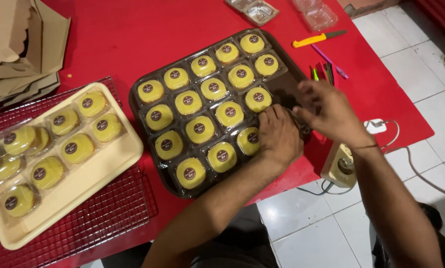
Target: Arranging individually packaged small cakes onto a large tray in an organized manner.
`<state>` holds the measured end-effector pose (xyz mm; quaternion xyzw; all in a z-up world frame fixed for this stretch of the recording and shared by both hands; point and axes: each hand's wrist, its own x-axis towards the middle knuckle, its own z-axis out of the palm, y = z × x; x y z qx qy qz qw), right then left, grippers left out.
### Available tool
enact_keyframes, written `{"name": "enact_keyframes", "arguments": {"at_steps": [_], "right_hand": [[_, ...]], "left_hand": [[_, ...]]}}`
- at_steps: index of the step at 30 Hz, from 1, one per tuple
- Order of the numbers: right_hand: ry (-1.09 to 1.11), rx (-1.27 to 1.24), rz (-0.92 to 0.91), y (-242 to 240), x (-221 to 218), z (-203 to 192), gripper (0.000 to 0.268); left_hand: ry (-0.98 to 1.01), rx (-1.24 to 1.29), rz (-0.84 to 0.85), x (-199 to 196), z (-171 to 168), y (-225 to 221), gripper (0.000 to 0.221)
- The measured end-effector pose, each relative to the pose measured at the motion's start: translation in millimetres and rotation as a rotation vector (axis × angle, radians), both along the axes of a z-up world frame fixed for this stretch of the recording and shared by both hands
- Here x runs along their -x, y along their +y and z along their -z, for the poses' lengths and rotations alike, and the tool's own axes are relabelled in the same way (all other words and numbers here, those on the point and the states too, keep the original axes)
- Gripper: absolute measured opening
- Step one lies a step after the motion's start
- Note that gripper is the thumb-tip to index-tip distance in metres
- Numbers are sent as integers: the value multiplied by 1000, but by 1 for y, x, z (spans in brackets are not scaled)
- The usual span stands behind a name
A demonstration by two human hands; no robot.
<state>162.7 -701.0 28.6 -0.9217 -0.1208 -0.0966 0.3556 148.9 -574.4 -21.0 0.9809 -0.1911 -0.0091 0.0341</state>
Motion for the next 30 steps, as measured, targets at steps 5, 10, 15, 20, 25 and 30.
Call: {"name": "enact_keyframes", "arguments": {"at_steps": [5, 10, 15, 20, 25, 30], "right_hand": [[226, 169, 29, -4, 16, 3, 51], [323, 193, 46, -6, 20, 6, 46], [306, 161, 39, 3, 28, 3, 36], [332, 199, 1, -6, 28, 11, 35], [424, 234, 53, -4, 25, 13, 42], [364, 211, 37, -5, 21, 24, 34]], "left_hand": [[-97, 60, 66, 17, 0, 19, 82], [-345, 308, 191, 50, 0, 44, 79], [-378, 349, 411, 94, 5, 59, 52], [-271, -75, 377, 102, 22, 58, 76], [-266, -98, 374, 100, 23, 61, 80], [-237, -15, 389, 103, 19, 63, 78]]}}
